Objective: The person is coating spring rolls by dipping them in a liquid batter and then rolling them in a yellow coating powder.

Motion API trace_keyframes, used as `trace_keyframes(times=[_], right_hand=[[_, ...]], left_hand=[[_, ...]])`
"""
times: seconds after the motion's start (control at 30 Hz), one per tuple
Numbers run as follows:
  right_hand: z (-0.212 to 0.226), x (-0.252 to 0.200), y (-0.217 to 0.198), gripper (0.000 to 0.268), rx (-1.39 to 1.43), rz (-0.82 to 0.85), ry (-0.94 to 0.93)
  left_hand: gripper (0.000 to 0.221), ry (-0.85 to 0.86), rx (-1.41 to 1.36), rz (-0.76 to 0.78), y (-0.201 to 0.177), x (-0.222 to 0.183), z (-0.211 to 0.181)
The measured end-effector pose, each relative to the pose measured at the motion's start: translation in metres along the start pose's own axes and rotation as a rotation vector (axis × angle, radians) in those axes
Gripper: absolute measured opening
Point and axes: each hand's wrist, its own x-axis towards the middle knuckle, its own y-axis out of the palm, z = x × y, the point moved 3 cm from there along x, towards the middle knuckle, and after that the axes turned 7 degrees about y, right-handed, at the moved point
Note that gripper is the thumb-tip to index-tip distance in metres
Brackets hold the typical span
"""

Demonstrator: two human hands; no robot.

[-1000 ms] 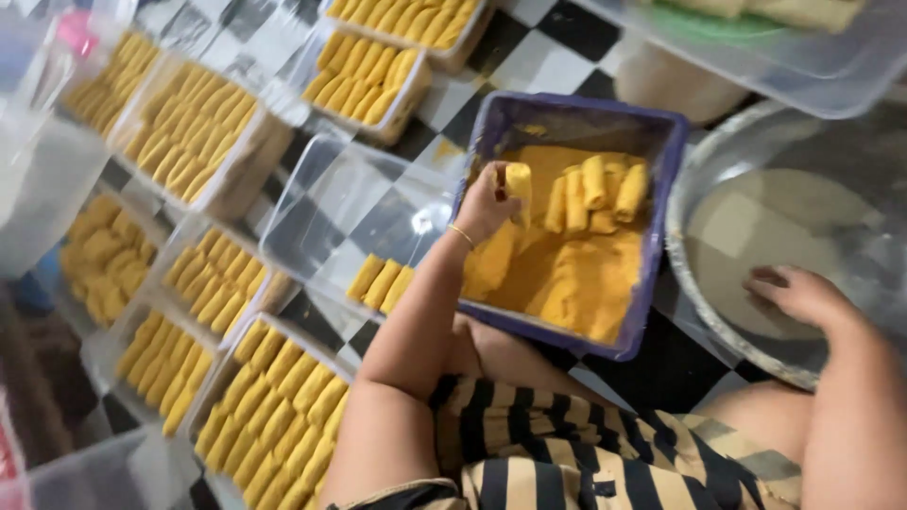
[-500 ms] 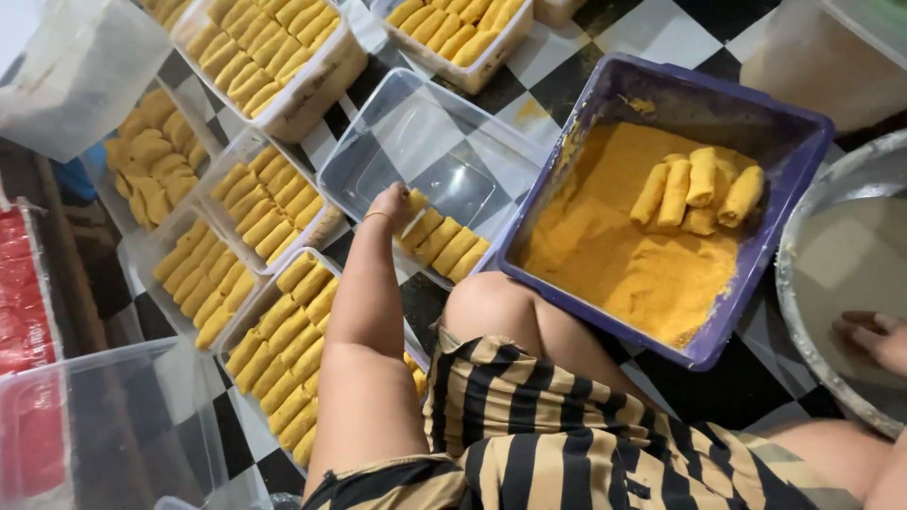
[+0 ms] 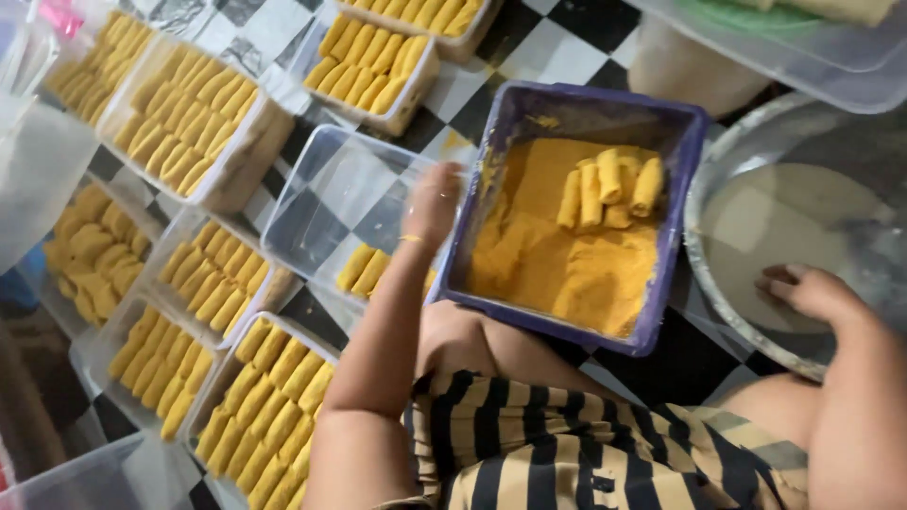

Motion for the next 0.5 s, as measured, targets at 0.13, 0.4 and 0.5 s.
trace_keyframes(times=[0.13, 0.4, 0.5], right_hand=[[0.024, -0.029, -0.013, 0.06, 0.046, 0.023, 0.031], [0.022, -0.03, -0.021, 0.057, 0.118, 0.045, -0.049], [0.037, -0.05, -0.031, 0.056, 0.141, 0.093, 0.036]], left_hand=[[0.033, 0.017, -0.429, 0.34, 0.122, 0.026, -0.082], [0.073, -0.879, -0.46, 0.67, 0.105, 0.019, -0.191], [0.071, -0.803, -0.546, 0.496, 0.128, 0.004, -0.172]])
